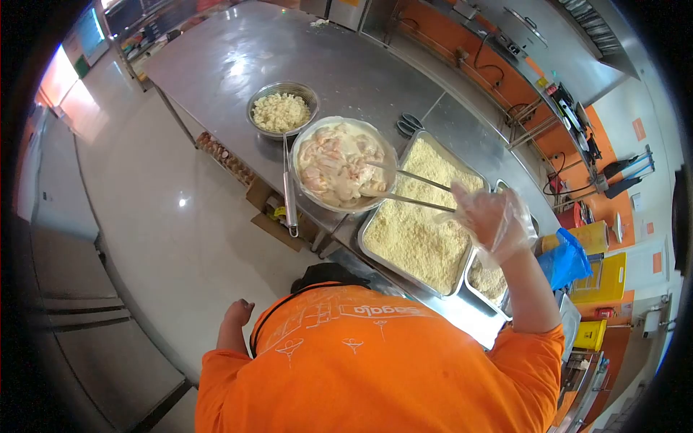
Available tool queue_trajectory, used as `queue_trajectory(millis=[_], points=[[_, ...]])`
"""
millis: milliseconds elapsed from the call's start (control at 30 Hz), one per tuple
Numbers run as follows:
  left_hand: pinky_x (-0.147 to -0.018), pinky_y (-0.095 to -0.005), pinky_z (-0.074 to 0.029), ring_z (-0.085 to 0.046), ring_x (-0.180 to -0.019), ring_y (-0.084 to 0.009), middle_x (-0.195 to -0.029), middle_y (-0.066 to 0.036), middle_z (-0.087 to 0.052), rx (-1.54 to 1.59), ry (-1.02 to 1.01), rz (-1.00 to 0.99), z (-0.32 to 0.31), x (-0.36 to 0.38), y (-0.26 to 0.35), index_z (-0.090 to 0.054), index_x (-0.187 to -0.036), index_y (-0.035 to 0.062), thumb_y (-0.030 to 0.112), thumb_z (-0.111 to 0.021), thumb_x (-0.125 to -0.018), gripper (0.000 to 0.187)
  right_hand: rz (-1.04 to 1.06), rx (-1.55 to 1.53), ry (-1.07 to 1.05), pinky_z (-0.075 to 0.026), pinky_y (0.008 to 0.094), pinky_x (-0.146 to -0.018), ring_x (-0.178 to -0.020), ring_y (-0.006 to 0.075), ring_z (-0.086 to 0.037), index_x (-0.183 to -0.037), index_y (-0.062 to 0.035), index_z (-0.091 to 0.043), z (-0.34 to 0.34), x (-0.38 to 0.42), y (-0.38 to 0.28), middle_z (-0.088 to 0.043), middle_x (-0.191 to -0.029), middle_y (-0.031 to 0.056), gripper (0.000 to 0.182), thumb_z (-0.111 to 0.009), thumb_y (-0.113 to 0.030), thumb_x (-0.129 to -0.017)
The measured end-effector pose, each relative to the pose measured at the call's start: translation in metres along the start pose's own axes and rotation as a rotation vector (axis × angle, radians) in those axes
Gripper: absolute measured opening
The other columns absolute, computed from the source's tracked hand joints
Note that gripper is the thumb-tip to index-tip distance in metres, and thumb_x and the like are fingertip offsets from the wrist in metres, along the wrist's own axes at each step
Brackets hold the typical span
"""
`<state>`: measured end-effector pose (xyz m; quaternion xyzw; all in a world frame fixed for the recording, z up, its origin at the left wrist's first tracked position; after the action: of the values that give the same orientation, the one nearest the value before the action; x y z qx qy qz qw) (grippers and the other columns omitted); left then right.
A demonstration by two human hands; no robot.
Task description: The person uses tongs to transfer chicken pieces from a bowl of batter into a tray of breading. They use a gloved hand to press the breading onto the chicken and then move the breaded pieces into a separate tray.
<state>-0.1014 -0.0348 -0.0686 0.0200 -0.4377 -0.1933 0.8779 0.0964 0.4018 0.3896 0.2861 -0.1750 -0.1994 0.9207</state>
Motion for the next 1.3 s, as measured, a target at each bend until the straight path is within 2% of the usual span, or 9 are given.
queue_trajectory(millis=[67,367,767,867,967,1000,1100,1200,1300], points=[[-0.088,-0.0422,-0.042,-0.052,-0.103,-0.0348,-0.107,-0.020,-0.058,0.032,0.034,0.009,0.006,0.005,0.004,-0.055,-0.106,0.0009,0.040,-0.047,-0.086,0.044,0.037,0.022,-0.001,-0.046,0.0359,-0.069,-0.068,0.0199,-0.062,-0.121,-0.0158,-0.036,0.004,-0.010,-0.006,-0.060,-0.074,0.0028,0.035,-0.046,-0.016,-0.087],[-0.086,-0.0418,-0.042,-0.052,-0.103,-0.0341,-0.108,-0.019,-0.057,0.083,0.010,-0.027,0.011,-0.007,0.022,-0.056,-0.106,0.0032,0.039,-0.049,-0.085,0.042,0.255,0.117,0.124,-0.044,0.0297,-0.046,-0.052,0.0169,-0.056,-0.123,-0.0115,-0.036,-0.014,-0.025,-0.024,-0.053,-0.057,0.0010,0.039,-0.047,-0.015,-0.087],[-0.087,-0.0418,-0.042,-0.053,-0.103,-0.0332,-0.108,-0.019,-0.057,0.040,0.002,0.025,0.005,0.002,0.008,-0.054,-0.109,0.0029,0.040,-0.048,-0.086,0.044,0.253,-0.014,0.159,-0.046,0.0319,-0.050,-0.057,0.0165,-0.059,-0.117,-0.0113,-0.036,-0.049,-0.023,-0.031,-0.058,-0.062,0.0046,0.035,-0.050,-0.019,-0.086],[-0.088,-0.0415,-0.042,-0.053,-0.103,-0.0330,-0.108,-0.019,-0.058,0.045,0.024,0.017,0.015,0.005,0.015,-0.055,-0.109,0.0028,0.040,-0.048,-0.086,0.044,0.064,-0.274,-0.155,-0.047,0.0324,-0.056,-0.057,0.0173,-0.060,-0.106,-0.0119,-0.047,-0.067,-0.022,-0.020,-0.059,-0.064,0.0064,0.024,-0.051,-0.026,-0.087],[-0.088,-0.0410,-0.042,-0.053,-0.103,-0.0326,-0.107,-0.018,-0.058,0.048,0.051,-0.018,0.010,-0.002,0.015,-0.056,-0.108,0.0032,0.040,-0.047,-0.086,0.044,-0.003,-0.736,0.104,-0.041,0.0319,-0.053,-0.061,0.0157,-0.057,-0.104,-0.0111,-0.053,-0.107,-0.015,-0.007,-0.052,-0.060,0.0061,0.026,-0.048,-0.032,-0.089],[-0.088,-0.0409,-0.042,-0.053,-0.103,-0.0325,-0.107,-0.018,-0.058,0.058,0.036,-0.018,0.009,-0.001,0.019,-0.056,-0.107,0.0034,0.040,-0.047,-0.086,0.043,-0.202,-1.085,-0.086,-0.043,0.0295,-0.056,-0.063,0.0154,-0.057,-0.087,-0.0070,-0.058,-0.101,-0.012,-0.007,-0.060,-0.072,0.0069,0.025,-0.054,-0.032,-0.086],[-0.087,-0.0407,-0.042,-0.053,-0.103,-0.0323,-0.107,-0.017,-0.058,0.060,0.006,-0.026,0.011,0.002,0.028,-0.056,-0.107,0.0041,0.041,-0.046,-0.086,0.043,-0.210,-1.793,-0.299,-0.042,0.0269,-0.055,-0.068,0.0113,-0.053,-0.096,-0.0056,-0.059,-0.163,-0.026,-0.023,-0.057,-0.075,0.0022,0.025,-0.057,-0.029,-0.085],[-0.088,-0.0408,-0.042,-0.053,-0.103,-0.0322,-0.107,-0.016,-0.059,0.047,0.011,-0.033,0.013,0.001,0.032,-0.056,-0.107,0.0044,0.041,-0.046,-0.086,0.044,-0.239,-2.014,-0.345,-0.041,0.0247,-0.054,-0.069,0.0089,-0.051,-0.100,-0.0044,-0.057,-0.170,-0.029,-0.034,-0.054,-0.078,-0.0008,0.025,-0.057,-0.024,-0.085],[-0.088,-0.0407,-0.042,-0.053,-0.103,-0.0323,-0.106,-0.017,-0.059,0.058,0.016,-0.017,0.018,0.007,0.034,-0.056,-0.108,0.0045,0.041,-0.046,-0.086,0.044,-0.137,-1.561,-0.279,-0.044,0.0256,-0.057,-0.072,0.0111,-0.055,-0.105,-0.0054,-0.054,-0.181,-0.036,-0.015,-0.056,-0.079,0.0015,0.025,-0.055,-0.021,-0.085]])
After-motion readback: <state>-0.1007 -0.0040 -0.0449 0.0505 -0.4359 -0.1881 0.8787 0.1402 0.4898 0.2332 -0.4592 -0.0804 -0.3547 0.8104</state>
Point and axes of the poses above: each hand's wrist, its own x-axis away from the middle knuckle, its own z-axis out of the back of the hand, y = z × x, the point moved 8 cm from there along -x, towards the middle knuckle
